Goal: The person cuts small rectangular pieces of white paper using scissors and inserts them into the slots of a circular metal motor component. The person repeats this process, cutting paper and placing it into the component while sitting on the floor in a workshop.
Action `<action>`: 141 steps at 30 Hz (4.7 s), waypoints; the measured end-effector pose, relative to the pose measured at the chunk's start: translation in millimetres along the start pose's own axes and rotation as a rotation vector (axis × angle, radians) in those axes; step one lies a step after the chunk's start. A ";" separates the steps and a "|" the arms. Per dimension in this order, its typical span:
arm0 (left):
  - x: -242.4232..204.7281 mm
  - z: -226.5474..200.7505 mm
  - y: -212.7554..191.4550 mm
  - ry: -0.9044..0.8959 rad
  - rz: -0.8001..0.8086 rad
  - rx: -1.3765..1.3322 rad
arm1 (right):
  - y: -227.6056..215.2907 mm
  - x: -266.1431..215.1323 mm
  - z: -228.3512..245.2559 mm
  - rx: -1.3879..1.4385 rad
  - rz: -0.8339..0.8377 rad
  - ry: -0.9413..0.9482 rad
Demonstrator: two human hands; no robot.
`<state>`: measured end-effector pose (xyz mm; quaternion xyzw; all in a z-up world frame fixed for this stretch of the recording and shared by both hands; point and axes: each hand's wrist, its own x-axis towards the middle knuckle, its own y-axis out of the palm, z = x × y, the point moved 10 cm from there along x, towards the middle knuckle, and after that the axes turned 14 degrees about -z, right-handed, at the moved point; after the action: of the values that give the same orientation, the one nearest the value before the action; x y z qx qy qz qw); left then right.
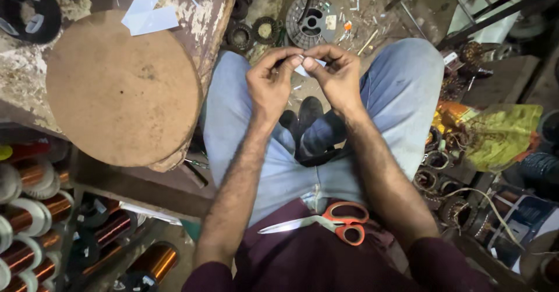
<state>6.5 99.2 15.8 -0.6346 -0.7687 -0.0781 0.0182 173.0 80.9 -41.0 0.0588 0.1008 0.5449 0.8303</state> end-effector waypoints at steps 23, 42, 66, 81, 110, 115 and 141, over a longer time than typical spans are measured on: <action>-21.4 -52.4 6.8 0.415 -0.074 0.356 | 38.2 -38.2 95.8 -0.533 -0.017 -0.764; -20.9 -39.9 -11.7 0.425 -0.268 0.351 | 25.9 -23.0 68.6 -0.571 -0.058 -0.532; -8.6 -35.5 19.3 0.388 0.083 0.608 | 0.0 -7.9 16.4 -0.485 0.046 -0.162; 0.6 29.1 19.8 0.090 0.149 0.402 | -9.0 -4.9 3.9 -0.210 0.243 0.022; -10.2 11.2 -5.2 -0.186 0.385 0.180 | -96.9 46.9 28.0 -0.212 -0.235 -0.173; -16.7 0.8 17.0 0.116 0.557 0.061 | -32.3 12.4 37.0 -0.114 0.194 -0.046; -17.0 4.2 19.1 -0.153 0.220 -0.087 | -47.3 -108.9 87.7 -0.717 0.054 -0.099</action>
<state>28.9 86.8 11.3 -0.7192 -0.6896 -0.0603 -0.0598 193.5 -36.8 45.7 -0.2070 -0.1385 0.5638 0.7875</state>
